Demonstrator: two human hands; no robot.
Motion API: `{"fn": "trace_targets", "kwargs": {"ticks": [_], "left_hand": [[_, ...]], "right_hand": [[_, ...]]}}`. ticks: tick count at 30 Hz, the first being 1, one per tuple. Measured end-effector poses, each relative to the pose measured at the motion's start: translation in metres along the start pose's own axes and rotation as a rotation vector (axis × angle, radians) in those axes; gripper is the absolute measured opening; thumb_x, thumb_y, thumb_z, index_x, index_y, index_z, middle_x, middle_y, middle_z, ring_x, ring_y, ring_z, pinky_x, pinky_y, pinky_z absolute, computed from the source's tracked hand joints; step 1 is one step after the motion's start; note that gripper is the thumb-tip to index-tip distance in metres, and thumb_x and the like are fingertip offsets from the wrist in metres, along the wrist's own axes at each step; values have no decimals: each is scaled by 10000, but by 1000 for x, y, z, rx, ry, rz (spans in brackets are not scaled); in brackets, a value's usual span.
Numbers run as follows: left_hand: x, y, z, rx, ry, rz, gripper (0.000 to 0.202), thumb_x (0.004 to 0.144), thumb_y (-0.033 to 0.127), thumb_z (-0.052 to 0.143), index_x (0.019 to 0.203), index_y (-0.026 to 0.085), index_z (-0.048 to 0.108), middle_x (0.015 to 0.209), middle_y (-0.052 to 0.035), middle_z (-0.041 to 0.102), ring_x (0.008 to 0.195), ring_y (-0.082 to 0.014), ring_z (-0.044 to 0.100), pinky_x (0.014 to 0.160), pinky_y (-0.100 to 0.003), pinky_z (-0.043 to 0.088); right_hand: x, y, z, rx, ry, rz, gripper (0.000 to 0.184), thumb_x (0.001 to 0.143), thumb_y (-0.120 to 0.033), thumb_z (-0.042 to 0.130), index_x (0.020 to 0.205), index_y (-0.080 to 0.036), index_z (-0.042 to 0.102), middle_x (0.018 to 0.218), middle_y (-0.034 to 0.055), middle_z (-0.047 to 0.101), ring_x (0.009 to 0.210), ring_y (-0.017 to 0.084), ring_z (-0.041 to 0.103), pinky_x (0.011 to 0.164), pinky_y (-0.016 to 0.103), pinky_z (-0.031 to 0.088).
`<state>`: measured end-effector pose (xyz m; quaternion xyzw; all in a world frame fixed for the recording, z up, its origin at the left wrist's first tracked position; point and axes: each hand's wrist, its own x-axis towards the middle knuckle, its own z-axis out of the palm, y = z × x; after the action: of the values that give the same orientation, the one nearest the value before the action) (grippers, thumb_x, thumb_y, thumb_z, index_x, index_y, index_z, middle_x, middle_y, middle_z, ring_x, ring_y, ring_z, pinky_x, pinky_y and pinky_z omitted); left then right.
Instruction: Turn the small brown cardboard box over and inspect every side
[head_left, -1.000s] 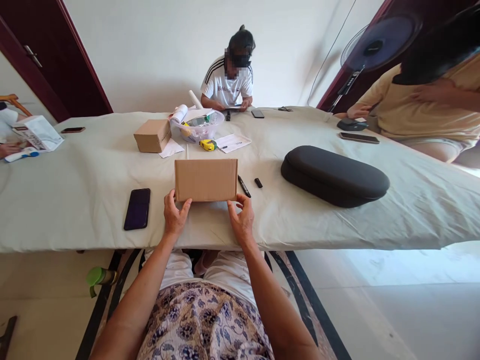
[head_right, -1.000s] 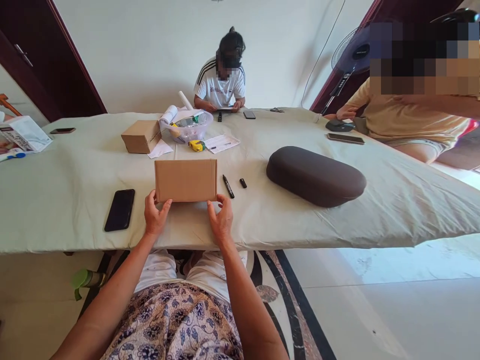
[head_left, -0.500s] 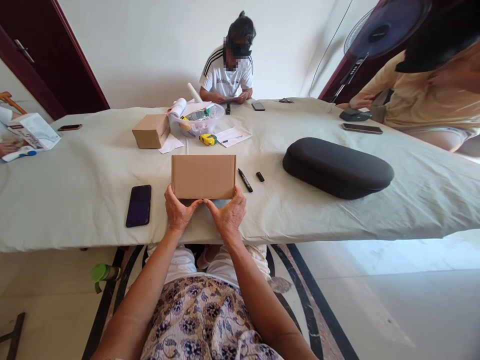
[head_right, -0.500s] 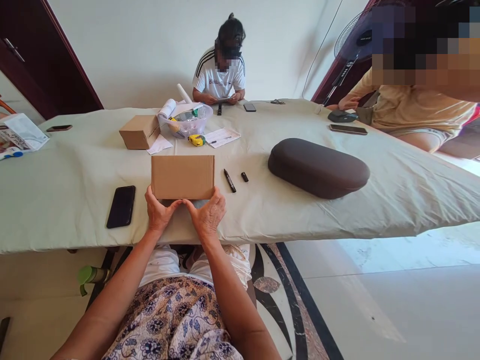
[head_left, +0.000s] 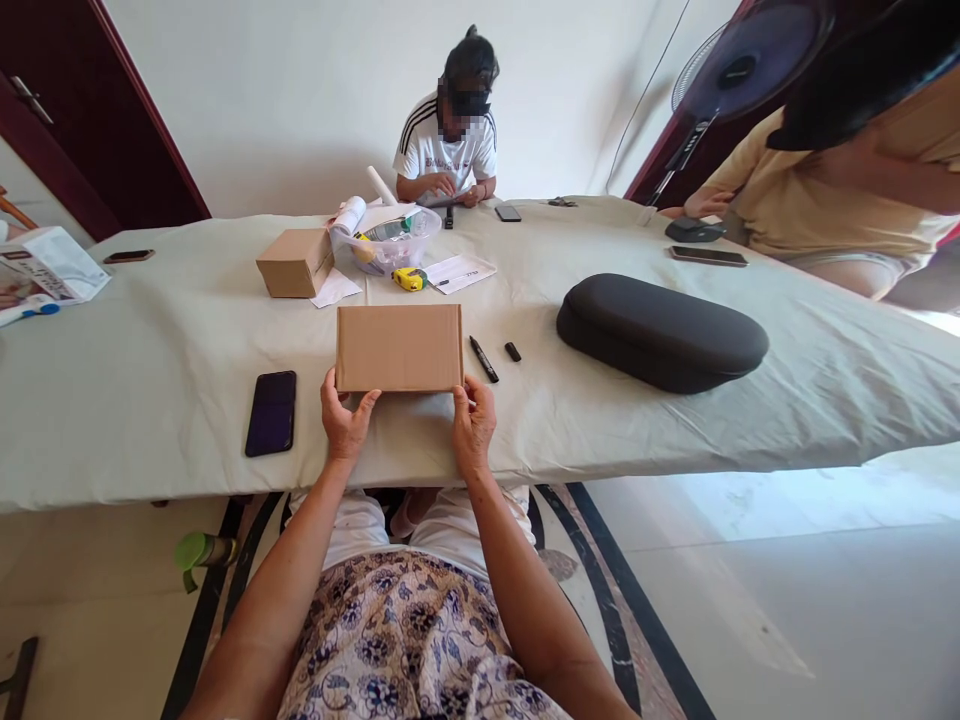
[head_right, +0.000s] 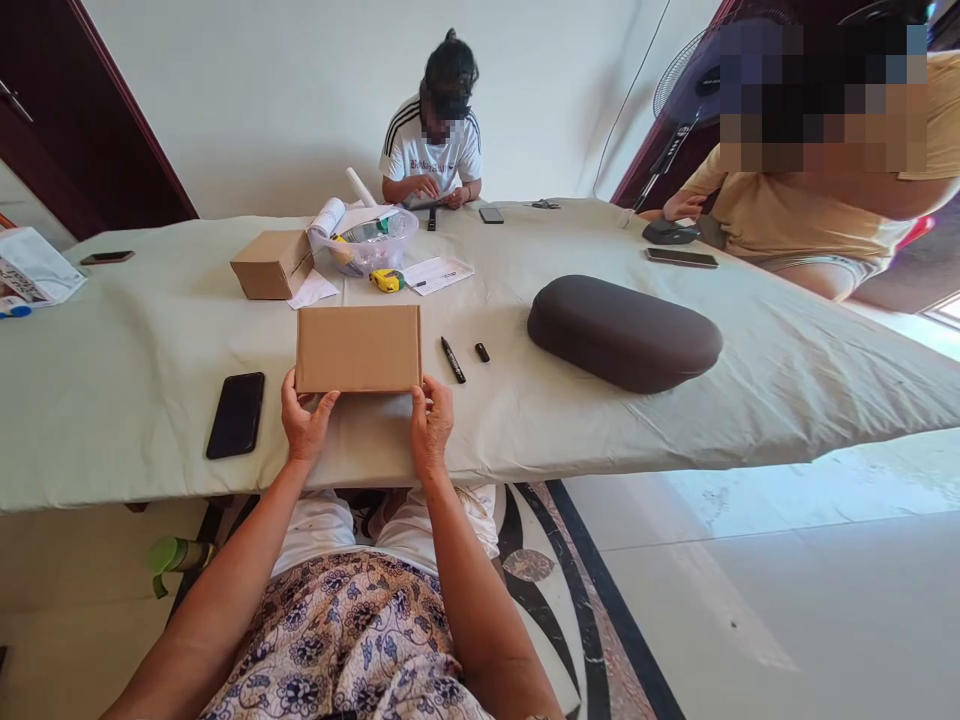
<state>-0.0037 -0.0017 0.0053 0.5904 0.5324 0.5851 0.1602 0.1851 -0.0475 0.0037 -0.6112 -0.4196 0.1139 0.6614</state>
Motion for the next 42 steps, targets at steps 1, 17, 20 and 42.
{"fn": "trace_targets", "kwargs": {"ticks": [1, 17, 20, 42], "left_hand": [[0, 0, -1, -27, 4, -14, 848, 750, 705, 651, 1386, 184, 442, 1327, -182, 568, 1141, -266, 619, 899, -371, 538], [5, -21, 6, 208, -29, -32, 386, 912, 451, 500, 1121, 146, 614, 1081, -153, 685, 1052, -282, 646, 955, -438, 499], [5, -17, 5, 283, -79, -57, 367, 883, 375, 540, 1155, 135, 597, 1095, -155, 681, 1043, -291, 644, 935, -441, 503], [-1, -15, 6, 252, -47, 130, 457, 828, 397, 689, 1185, 140, 566, 999, -105, 612, 897, -219, 604, 805, -377, 529]], "right_hand": [[1, -1, -2, 14, 19, 9, 388, 908, -520, 465, 1064, -195, 610, 1001, 83, 634, 921, 204, 591, 789, 340, 505], [2, 12, 1, -435, -160, 10, 329, 784, -238, 538, 1107, -177, 539, 1059, 118, 677, 1005, 288, 575, 936, 470, 413], [1, 11, -1, -458, -185, -8, 371, 788, -235, 546, 1154, -177, 536, 1114, 121, 676, 1037, 303, 572, 951, 488, 397], [0, 15, -8, -112, 25, 42, 194, 846, -377, 501, 927, -210, 555, 924, 57, 604, 863, 208, 572, 770, 368, 502]]}}
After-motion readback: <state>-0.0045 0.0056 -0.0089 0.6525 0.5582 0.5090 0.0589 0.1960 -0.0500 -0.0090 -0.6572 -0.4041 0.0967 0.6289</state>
